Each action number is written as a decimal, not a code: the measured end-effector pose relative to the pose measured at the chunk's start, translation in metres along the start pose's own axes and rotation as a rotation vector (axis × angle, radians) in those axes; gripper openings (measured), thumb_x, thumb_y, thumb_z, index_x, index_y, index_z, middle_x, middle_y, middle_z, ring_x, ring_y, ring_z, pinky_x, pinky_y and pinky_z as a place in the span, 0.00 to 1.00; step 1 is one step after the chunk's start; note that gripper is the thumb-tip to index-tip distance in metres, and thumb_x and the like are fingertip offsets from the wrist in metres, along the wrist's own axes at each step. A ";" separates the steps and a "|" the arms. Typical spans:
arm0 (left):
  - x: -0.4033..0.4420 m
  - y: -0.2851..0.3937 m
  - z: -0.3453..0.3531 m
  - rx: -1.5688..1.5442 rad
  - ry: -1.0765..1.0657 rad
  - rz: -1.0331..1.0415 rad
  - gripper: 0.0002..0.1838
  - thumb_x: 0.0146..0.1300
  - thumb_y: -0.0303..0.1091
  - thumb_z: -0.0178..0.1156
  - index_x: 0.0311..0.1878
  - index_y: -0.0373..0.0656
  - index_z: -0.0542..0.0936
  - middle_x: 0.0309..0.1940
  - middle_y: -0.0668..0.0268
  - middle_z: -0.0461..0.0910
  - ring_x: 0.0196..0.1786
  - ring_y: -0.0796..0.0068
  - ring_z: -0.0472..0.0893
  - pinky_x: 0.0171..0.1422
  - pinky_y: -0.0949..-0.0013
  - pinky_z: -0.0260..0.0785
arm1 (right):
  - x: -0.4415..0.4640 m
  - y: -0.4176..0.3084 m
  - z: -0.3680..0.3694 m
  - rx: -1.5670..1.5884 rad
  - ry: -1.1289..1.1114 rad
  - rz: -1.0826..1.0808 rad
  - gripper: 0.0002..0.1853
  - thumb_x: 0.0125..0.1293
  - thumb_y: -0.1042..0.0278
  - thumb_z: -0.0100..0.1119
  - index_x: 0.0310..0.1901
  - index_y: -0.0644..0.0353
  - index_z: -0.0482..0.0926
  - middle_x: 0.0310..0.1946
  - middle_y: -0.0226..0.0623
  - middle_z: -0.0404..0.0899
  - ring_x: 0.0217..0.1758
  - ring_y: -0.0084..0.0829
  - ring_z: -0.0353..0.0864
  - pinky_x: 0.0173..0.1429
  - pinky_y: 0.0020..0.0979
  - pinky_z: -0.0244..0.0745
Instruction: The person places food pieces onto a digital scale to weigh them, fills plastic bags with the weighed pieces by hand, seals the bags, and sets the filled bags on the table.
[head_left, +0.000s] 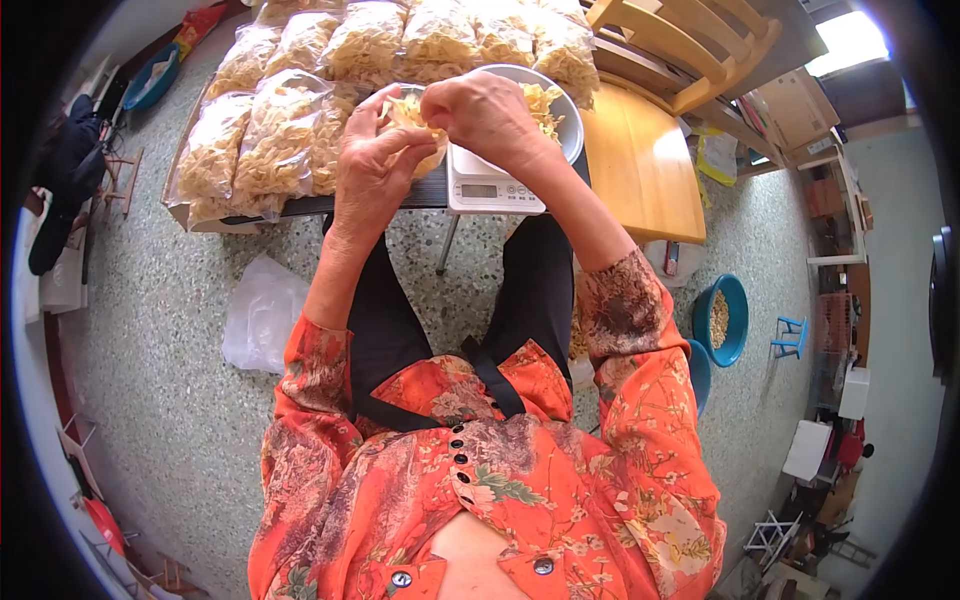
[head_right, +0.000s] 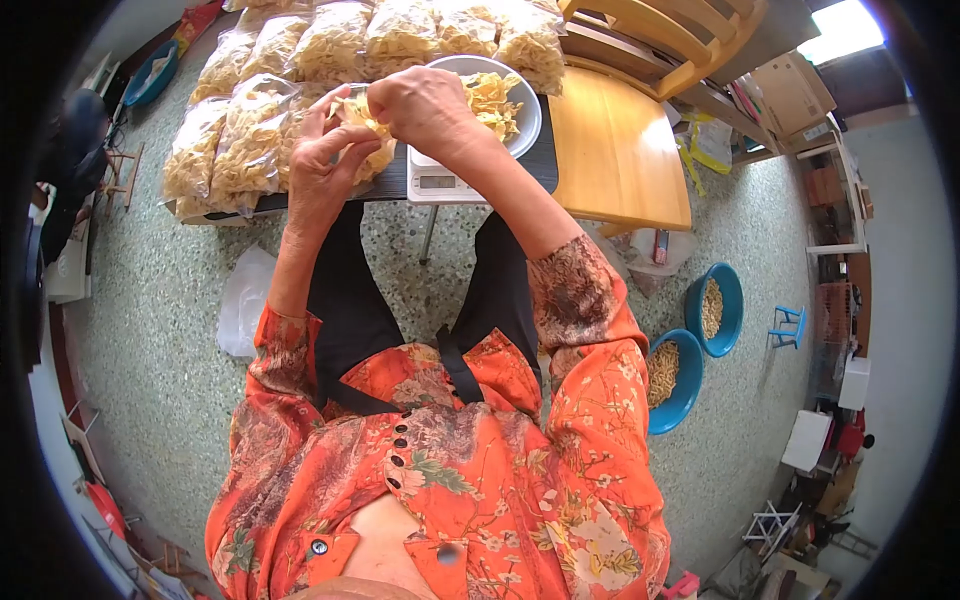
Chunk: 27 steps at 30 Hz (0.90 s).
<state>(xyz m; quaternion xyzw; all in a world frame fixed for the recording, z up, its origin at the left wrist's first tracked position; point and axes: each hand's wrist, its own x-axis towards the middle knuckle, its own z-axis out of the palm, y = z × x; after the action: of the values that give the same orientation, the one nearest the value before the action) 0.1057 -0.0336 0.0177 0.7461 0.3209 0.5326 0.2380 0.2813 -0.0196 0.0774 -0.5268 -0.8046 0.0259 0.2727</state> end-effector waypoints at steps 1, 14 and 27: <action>0.000 0.001 -0.001 -0.009 0.014 -0.012 0.09 0.54 0.28 0.74 0.39 0.44 0.89 0.62 0.49 0.75 0.64 0.54 0.76 0.67 0.59 0.70 | 0.004 0.001 -0.003 -0.123 -0.119 -0.042 0.03 0.58 0.64 0.64 0.32 0.48 0.86 0.28 0.39 0.84 0.37 0.42 0.85 0.42 0.41 0.78; -0.001 -0.001 -0.011 -0.074 0.078 -0.097 0.08 0.56 0.28 0.74 0.41 0.44 0.89 0.63 0.51 0.77 0.63 0.59 0.78 0.66 0.63 0.70 | -0.016 0.039 -0.064 0.264 -0.024 0.169 0.10 0.64 0.81 0.59 0.45 0.62 0.85 0.39 0.32 0.88 0.40 0.25 0.85 0.47 0.26 0.80; 0.003 0.009 -0.005 0.139 0.094 -0.083 0.08 0.57 0.28 0.72 0.41 0.43 0.89 0.57 0.53 0.81 0.61 0.58 0.81 0.63 0.60 0.74 | -0.069 0.070 -0.056 -0.243 -0.158 0.185 0.20 0.54 0.66 0.72 0.51 0.46 0.85 0.44 0.39 0.87 0.43 0.37 0.86 0.52 0.37 0.80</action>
<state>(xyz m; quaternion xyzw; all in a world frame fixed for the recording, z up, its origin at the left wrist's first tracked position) 0.1038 -0.0374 0.0268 0.7212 0.3982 0.5332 0.1923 0.3858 -0.0617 0.0732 -0.6240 -0.7689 -0.0054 0.1393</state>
